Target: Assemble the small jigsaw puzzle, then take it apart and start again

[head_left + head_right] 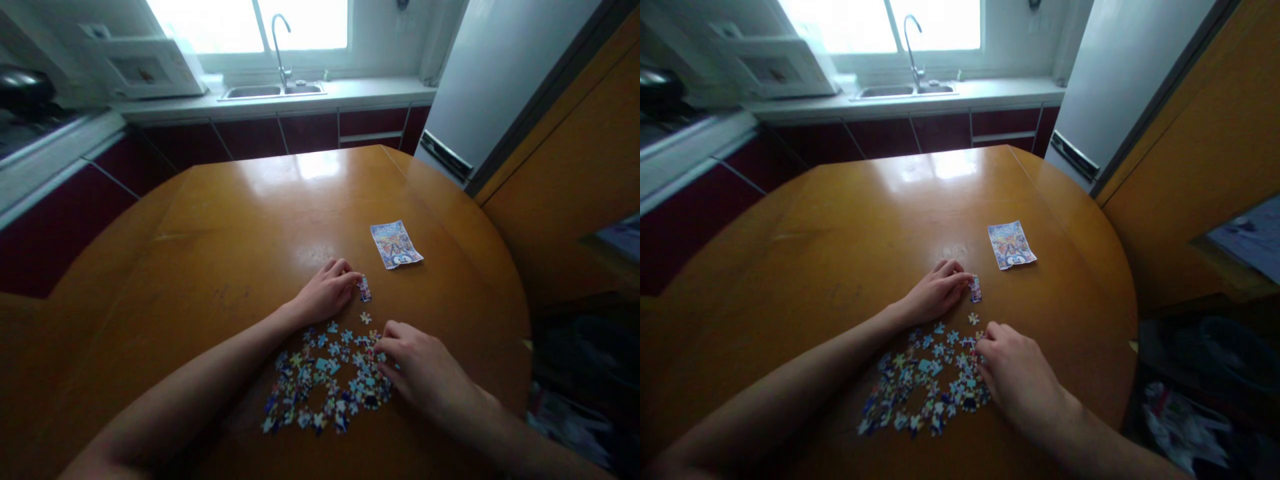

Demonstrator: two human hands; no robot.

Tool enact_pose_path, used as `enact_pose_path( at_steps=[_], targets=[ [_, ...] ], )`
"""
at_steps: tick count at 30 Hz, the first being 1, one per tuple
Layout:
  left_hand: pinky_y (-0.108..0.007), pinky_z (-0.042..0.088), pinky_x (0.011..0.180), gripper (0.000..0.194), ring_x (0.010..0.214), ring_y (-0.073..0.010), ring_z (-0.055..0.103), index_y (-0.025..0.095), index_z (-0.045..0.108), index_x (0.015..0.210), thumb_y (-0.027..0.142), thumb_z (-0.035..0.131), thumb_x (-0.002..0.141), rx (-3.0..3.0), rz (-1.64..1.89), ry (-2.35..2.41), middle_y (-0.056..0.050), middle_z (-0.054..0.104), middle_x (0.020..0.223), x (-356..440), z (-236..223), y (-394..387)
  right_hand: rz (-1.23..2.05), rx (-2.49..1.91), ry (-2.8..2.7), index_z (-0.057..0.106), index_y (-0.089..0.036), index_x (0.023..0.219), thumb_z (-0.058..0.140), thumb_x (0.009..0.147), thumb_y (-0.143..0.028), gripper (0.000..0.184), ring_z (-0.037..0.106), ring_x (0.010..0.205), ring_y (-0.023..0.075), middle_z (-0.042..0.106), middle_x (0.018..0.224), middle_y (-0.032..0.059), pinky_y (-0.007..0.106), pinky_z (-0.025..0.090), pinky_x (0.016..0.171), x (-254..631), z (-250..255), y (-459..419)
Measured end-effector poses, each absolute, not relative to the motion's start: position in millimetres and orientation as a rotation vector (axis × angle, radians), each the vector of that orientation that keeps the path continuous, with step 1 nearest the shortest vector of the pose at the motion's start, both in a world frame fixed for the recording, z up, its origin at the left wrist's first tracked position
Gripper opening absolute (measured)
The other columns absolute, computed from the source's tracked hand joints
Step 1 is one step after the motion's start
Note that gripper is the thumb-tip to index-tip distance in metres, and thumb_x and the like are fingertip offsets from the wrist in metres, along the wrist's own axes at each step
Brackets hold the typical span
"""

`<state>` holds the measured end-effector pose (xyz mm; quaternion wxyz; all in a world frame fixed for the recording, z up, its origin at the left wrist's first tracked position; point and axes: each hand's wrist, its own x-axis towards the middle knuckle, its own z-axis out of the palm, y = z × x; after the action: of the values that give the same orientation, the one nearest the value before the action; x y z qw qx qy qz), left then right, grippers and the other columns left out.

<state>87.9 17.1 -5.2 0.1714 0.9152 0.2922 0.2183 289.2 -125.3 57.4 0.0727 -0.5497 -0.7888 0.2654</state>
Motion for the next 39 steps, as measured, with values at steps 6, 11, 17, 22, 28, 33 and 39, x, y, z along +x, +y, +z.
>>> enact_pose_path(
  at_steps=[6, 11, 17, 22, 28, 33, 39],
  targets=[
    [-0.04, 0.05, 0.096, 0.029, 0.105, -0.0232, 0.048, 0.021, 0.064, 0.119, 0.014, 0.051, 0.094, 2.598, 0.611, 0.832, -0.008, 0.058, 0.11, 89.2, -4.8, 16.8, 0.851, -1.675, -2.301, 0.067, -0.021, 0.088, 0.064, 0.088, -0.011, 0.01, 0.061, 0.087, 0.0195, 0.062, 0.097, 0.003, 0.032, 0.05, 0.076, 289.1, 37.2, -148.0],
    [-0.04, 0.05, 0.096, 0.029, 0.105, -0.0232, 0.049, 0.021, 0.065, 0.119, 0.014, 0.051, 0.094, 2.603, 0.61, 0.831, -0.009, 0.057, 0.11, 88.4, -4.7, 16.8, 0.873, -1.672, -2.298, 0.064, -0.02, 0.086, 0.063, 0.088, -0.01, 0.01, 0.06, 0.09, 0.0207, 0.062, 0.099, 0.0038, 0.034, 0.051, 0.079, 286.4, 34.7, -147.3],
    [-0.04, 0.049, 0.096, 0.031, 0.105, -0.0232, 0.048, 0.02, 0.065, 0.12, 0.013, 0.052, 0.093, 2.611, 0.614, 0.837, -0.009, 0.058, 0.109, 87.8, -6.1, 17.3, 0.943, -1.697, -2.238, 0.06, -0.019, 0.087, 0.061, 0.085, -0.005, 0.014, 0.058, 0.094, 0.0217, 0.06, 0.104, 0.0064, 0.034, 0.051, 0.081, 282.0, 37.8, -145.7],
    [-0.04, 0.05, 0.094, 0.029, 0.104, -0.023, 0.049, 0.021, 0.065, 0.119, 0.014, 0.051, 0.094, 2.618, 0.624, 0.834, -0.009, 0.058, 0.109, 88.5, -5.1, 16.7, 0.985, -1.652, -2.192, 0.059, -0.018, 0.085, 0.055, 0.085, -0.001, 0.018, 0.057, 0.089, 0.0205, 0.064, 0.097, 0.0064, 0.033, 0.048, 0.078, 280.6, 38.2, -147.4],
    [-0.039, 0.05, 0.093, 0.031, 0.103, -0.0229, 0.049, 0.023, 0.068, 0.116, 0.01, 0.053, 0.092, 2.627, 0.644, 0.803, -0.008, 0.058, 0.107, 86.4, -7.5, 18.3, 0.998, -1.545, -1.962, 0.065, -0.02, 0.085, 0.058, 0.087, -0.008, 0.014, 0.061, 0.079, 0.0175, 0.068, 0.085, 0.0026, 0.03, 0.046, 0.071, 298.4, 50.7, -118.6],
    [-0.038, 0.05, 0.09, 0.031, 0.099, -0.0228, 0.049, 0.024, 0.071, 0.112, 0.01, 0.054, 0.091, 2.65, 0.64, 0.798, -0.007, 0.059, 0.102, 85.6, -6.9, 19.1, 0.757, -1.404, -1.813, 0.068, -0.02, 0.087, 0.061, 0.088, -0.017, 0.007, 0.063, 0.076, 0.0171, 0.07, 0.082, 0.0026, 0.03, 0.047, 0.07, 315.9, 51.4, -43.8],
    [-0.038, 0.05, 0.09, 0.033, 0.095, -0.0216, 0.05, 0.024, 0.07, 0.116, 0.01, 0.054, 0.09, 2.656, 0.61, 0.774, -0.007, 0.061, 0.099, 84.5, -3.6, 18.4, 0.809, -1.267, -2.01, 0.073, -0.017, 0.084, 0.061, 0.087, -0.016, 0.013, 0.064, 0.074, 0.0166, 0.074, 0.081, 0.0046, 0.029, 0.047, 0.068, 313.0, 25.1, 31.1]
  ],
)
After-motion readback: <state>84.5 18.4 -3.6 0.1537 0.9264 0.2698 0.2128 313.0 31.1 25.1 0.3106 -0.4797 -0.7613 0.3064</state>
